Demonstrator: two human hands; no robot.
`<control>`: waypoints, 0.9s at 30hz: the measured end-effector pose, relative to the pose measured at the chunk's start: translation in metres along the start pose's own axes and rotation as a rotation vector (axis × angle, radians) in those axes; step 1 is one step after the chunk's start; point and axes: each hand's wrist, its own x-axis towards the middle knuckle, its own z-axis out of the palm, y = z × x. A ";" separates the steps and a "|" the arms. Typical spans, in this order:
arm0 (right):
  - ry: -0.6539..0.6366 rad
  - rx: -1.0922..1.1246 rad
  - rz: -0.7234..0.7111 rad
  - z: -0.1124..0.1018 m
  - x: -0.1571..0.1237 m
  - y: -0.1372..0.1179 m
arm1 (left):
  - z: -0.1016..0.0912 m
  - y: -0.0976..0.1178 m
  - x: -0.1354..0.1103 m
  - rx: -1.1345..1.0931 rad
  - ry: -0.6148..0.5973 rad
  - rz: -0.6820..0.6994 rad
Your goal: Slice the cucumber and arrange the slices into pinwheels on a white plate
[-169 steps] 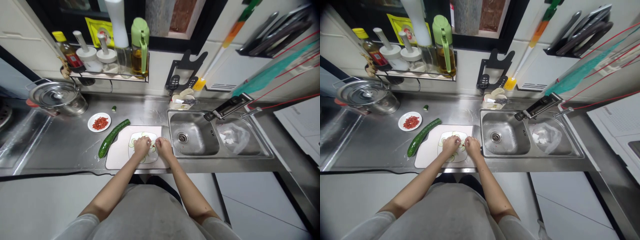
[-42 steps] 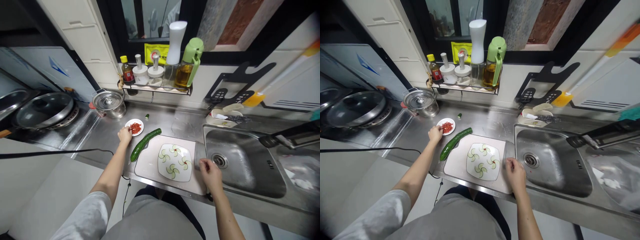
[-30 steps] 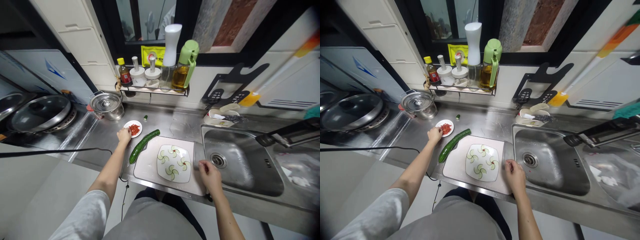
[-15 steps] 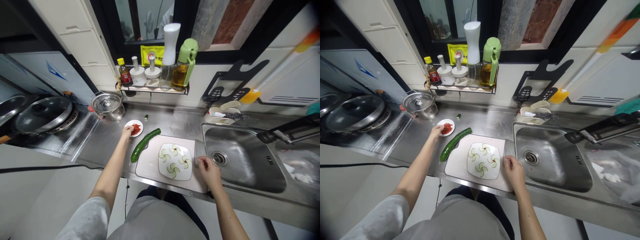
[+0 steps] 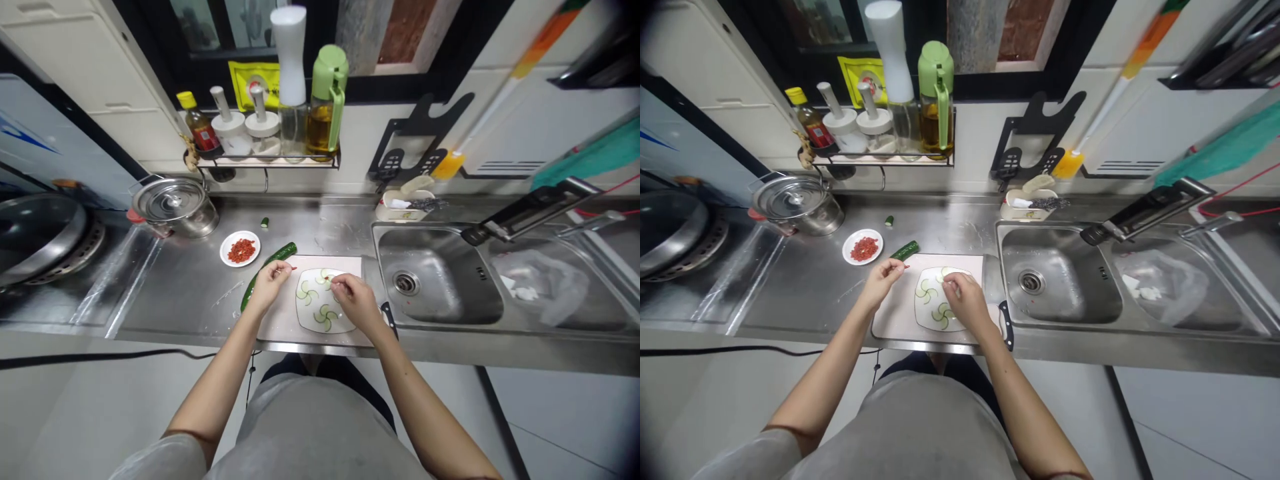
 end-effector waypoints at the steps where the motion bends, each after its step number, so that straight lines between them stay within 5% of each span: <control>1: -0.012 0.016 -0.015 0.002 0.000 -0.003 | 0.005 0.002 -0.006 0.052 -0.012 0.030; 12: -0.157 0.004 -0.058 0.011 -0.015 -0.007 | 0.037 0.000 -0.049 0.532 -0.137 0.190; 27: -0.274 -0.015 -0.062 0.013 -0.024 0.000 | 0.050 -0.005 -0.057 0.591 -0.199 0.184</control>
